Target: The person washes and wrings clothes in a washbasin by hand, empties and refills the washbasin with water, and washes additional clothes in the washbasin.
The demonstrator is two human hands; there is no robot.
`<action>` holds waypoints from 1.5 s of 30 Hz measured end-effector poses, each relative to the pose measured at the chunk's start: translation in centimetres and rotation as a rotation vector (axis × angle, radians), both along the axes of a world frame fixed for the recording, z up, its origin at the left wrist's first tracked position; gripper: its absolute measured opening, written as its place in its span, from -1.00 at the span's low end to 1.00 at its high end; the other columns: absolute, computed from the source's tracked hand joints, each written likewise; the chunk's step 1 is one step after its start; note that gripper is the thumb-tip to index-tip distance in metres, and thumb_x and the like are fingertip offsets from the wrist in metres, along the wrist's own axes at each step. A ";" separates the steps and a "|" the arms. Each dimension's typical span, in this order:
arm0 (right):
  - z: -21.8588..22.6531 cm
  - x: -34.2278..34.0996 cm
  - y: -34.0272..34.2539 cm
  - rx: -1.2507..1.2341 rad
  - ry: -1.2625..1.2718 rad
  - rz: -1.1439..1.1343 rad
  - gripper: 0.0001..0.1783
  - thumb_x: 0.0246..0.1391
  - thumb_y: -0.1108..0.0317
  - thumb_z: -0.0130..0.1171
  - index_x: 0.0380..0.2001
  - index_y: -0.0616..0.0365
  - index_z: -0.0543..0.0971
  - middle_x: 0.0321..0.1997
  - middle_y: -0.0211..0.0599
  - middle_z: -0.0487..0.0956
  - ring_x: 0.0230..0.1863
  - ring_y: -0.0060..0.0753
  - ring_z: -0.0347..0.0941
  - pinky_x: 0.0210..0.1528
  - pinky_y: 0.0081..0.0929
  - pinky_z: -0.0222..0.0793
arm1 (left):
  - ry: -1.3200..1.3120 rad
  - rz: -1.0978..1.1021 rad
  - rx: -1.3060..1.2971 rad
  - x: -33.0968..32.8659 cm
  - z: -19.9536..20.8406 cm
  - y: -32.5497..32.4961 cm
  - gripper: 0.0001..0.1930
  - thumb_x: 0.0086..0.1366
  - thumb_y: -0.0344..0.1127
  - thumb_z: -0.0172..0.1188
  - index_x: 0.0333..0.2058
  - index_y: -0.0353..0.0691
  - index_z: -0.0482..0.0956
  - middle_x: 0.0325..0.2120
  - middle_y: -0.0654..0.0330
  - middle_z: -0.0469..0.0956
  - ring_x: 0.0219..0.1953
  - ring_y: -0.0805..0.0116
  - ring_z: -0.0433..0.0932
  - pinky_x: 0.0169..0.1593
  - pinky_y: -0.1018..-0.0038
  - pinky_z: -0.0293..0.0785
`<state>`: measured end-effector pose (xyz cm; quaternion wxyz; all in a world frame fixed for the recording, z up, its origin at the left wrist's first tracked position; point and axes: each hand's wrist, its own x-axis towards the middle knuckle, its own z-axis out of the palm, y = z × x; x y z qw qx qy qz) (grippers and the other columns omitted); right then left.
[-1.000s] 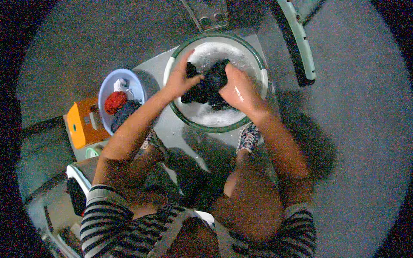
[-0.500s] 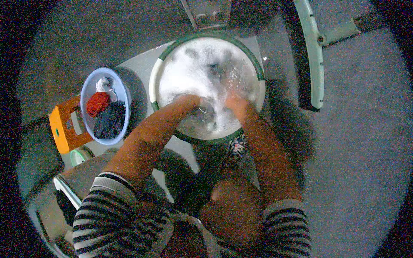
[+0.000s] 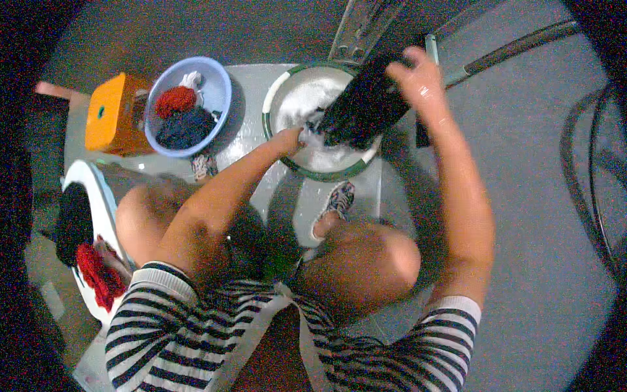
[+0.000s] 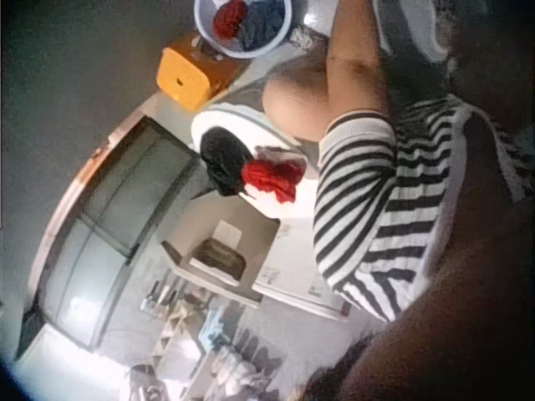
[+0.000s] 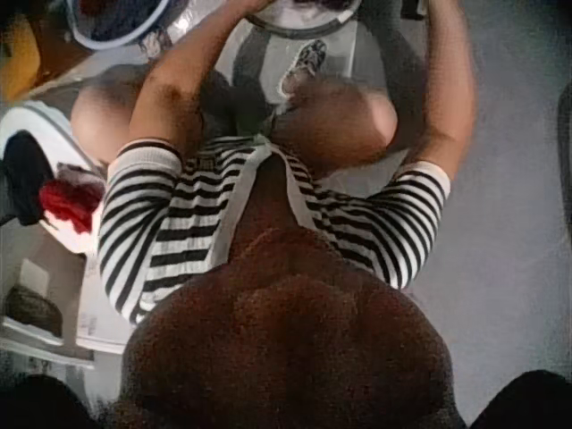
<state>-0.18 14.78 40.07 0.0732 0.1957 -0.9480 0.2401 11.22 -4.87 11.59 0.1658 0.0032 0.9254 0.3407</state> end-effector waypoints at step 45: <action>-36.9 1.3 0.6 0.878 -0.515 0.307 -0.54 -0.07 0.27 0.01 -0.01 -0.03 0.37 -0.13 -0.07 0.48 -0.10 -0.01 0.38 -0.03 -0.19 0.26 | -0.273 -0.251 -0.273 -5.7 -6.3 -0.1 -0.71 0.06 -0.29 0.00 -0.21 -0.14 0.50 -0.20 0.01 0.49 -0.15 0.11 0.48 -0.09 0.24 0.39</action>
